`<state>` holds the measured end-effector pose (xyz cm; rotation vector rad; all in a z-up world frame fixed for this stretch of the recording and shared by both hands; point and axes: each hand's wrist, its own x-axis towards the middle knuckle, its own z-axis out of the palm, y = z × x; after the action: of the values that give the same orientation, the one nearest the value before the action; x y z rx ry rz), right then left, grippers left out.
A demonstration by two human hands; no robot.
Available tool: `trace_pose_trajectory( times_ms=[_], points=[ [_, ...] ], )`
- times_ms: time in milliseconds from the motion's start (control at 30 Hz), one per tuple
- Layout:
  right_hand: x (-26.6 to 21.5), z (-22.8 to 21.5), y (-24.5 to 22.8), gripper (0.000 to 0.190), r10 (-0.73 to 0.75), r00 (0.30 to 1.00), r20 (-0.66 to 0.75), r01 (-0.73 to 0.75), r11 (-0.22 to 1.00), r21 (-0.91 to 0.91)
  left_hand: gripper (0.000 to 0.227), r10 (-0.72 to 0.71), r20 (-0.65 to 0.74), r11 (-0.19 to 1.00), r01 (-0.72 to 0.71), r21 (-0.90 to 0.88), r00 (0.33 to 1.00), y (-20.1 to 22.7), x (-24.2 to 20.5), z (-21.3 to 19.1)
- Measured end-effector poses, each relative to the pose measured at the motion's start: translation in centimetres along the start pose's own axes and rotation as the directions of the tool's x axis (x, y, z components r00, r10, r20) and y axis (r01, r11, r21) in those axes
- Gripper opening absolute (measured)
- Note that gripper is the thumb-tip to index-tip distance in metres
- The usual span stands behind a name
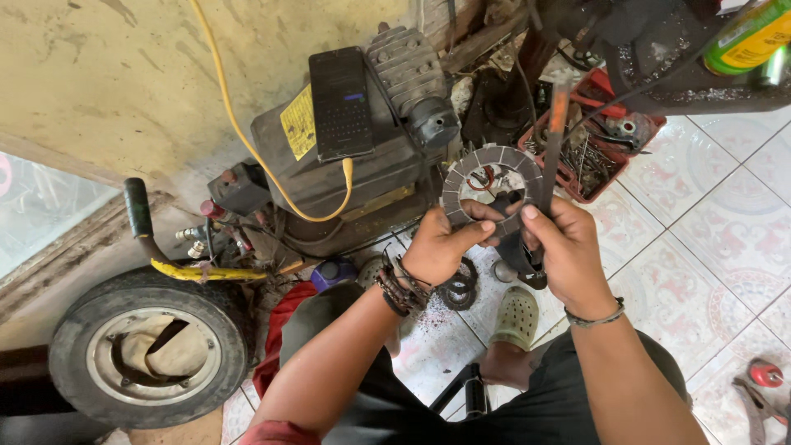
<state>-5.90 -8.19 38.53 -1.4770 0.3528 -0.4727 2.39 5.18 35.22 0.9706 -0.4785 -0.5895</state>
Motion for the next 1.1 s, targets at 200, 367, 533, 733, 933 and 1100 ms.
trace_pose_trajectory(
  times_ms=[200,367,533,733,933,1100],
  points=[
    [-0.1,0.3,0.7,0.022,0.029,0.997,-0.070,-0.016,0.984,0.176,0.033,-0.050,0.060,0.996,0.054,-0.070,0.997,-2.0,-0.3,-0.7],
    [-0.2,0.6,0.8,0.024,0.045,0.993,-0.112,-0.023,0.982,0.188,0.021,-0.007,0.020,1.000,0.007,-0.005,1.000,-1.5,-0.4,0.4],
    [-0.4,1.1,0.8,0.024,0.070,0.991,-0.113,-0.050,0.983,0.176,0.018,0.107,-0.025,0.987,-0.103,0.126,0.994,-1.2,0.0,0.7],
    [-0.2,-0.4,1.3,0.022,-0.024,0.999,-0.024,0.025,0.998,0.050,0.014,0.156,-0.122,0.979,-0.137,0.151,0.980,-0.3,0.1,0.2],
    [-0.3,-1.0,-0.7,0.040,-0.027,0.994,0.104,0.032,0.998,-0.050,0.014,0.181,-0.160,0.975,-0.155,0.162,0.970,0.0,0.3,-0.9],
    [-0.3,-0.8,-1.8,0.038,-0.110,0.953,0.281,0.177,0.958,-0.227,0.011,0.200,-0.178,0.972,-0.173,0.156,0.963,0.3,0.6,-0.9]
  ],
)
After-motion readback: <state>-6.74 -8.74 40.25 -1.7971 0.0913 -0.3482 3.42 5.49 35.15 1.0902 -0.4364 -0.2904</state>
